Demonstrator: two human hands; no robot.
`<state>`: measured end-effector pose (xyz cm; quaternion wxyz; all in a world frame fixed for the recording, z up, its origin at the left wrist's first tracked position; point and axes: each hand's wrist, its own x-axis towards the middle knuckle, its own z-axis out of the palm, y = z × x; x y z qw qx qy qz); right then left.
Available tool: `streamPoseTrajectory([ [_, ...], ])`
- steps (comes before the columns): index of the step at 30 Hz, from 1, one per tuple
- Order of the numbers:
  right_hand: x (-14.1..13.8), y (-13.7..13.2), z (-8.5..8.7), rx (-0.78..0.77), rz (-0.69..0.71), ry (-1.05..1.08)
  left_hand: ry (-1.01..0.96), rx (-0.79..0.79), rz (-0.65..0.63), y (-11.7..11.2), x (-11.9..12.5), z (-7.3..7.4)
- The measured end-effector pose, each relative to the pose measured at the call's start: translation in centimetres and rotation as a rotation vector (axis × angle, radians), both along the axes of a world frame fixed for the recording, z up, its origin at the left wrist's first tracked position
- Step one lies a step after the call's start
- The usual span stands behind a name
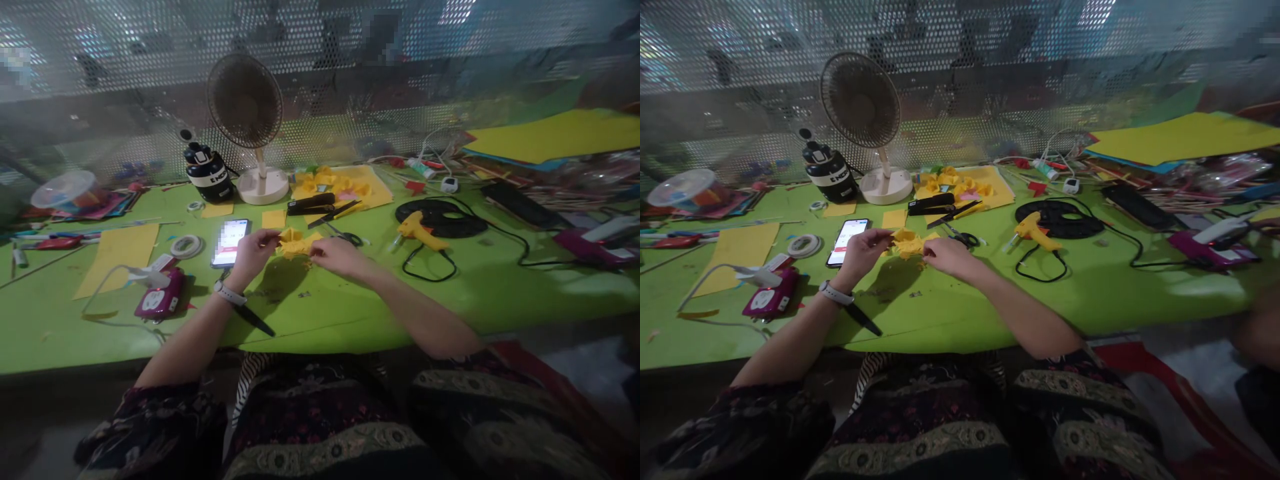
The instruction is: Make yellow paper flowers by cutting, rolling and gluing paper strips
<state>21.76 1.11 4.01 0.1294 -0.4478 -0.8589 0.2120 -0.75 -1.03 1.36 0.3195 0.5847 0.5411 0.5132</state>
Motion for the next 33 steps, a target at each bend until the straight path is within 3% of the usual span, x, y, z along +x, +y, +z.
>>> streamPoseTrajectory([
  [4,0.2,0.4,0.2,0.012,-0.134,0.099,0.164,0.173,0.016,-0.3,0.1,-0.1],
  [8,0.8,1.1,0.3,0.0,-0.181,0.19,0.276,0.272,0.054,-0.6,0.3,-0.1],
  [12,0.8,1.1,0.4,-0.052,-0.208,0.227,0.221,0.173,0.018,-0.9,0.6,-0.7],
  [18,-0.4,-0.3,0.5,-0.358,-0.145,0.453,0.168,0.15,-0.004,-1.2,1.1,-1.4],
  [25,-1.5,-1.1,-0.1,-0.333,-0.253,0.646,0.008,0.083,-0.034,-1.3,1.4,-1.5],
  [33,-1.3,-0.2,-0.4,-0.508,-0.318,1.004,-0.237,-0.068,-0.013,-1.7,2.2,-0.4],
])
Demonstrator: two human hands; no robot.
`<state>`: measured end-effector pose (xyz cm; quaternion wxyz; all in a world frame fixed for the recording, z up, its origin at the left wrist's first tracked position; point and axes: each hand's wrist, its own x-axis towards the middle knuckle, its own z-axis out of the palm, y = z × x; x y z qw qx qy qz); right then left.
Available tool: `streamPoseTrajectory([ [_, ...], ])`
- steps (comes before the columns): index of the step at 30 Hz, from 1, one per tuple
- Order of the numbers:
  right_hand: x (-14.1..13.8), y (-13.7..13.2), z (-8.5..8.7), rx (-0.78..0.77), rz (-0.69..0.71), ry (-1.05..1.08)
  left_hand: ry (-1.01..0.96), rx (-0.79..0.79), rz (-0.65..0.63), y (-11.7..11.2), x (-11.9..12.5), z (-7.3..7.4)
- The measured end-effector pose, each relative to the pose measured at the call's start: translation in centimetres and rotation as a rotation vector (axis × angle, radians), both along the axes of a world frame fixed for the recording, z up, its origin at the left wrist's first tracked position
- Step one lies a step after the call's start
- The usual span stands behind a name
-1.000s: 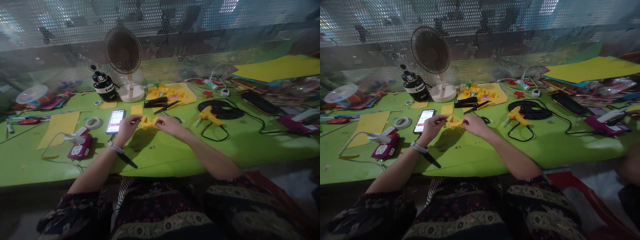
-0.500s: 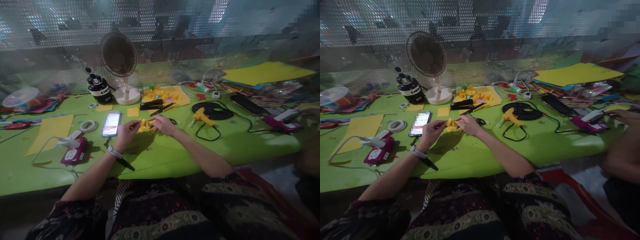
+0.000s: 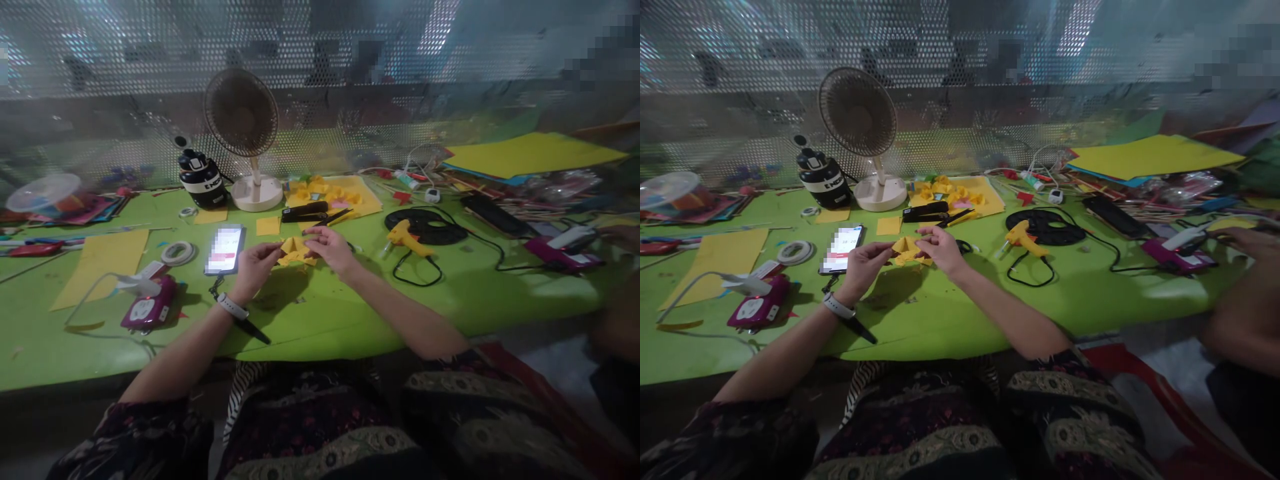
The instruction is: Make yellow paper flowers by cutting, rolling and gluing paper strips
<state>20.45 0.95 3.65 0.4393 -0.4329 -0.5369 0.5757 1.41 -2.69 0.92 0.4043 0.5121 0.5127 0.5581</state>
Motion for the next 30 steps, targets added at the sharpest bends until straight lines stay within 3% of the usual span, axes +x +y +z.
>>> streamPoseTrajectory([
  [5,0.0,-0.1,-0.2,0.046,-0.062,0.083,-0.349,-0.227,-0.035,-0.2,0.4,0.7],
  [9,-0.1,-0.4,-0.1,0.067,-0.051,0.087,-0.496,-0.368,-0.089,-0.4,1.1,0.9],
  [16,-0.2,-0.7,-0.3,0.108,0.032,0.075,-0.62,-0.441,-0.067,-0.3,0.9,0.7],
  [20,-0.1,-0.2,-0.4,0.099,0.0,0.025,-0.625,-0.394,-0.068,-0.1,0.5,0.5],
  [25,2.0,0.7,2.4,0.192,0.082,-0.28,-0.579,-0.355,-0.036,0.0,0.3,0.4],
  [28,5.8,1.4,4.8,0.325,0.146,-0.671,-0.56,-0.367,-0.013,0.0,0.3,0.3],
  [30,9.3,2.0,5.7,0.374,0.064,-0.965,-0.558,-0.358,-0.001,0.0,0.3,0.3],
])
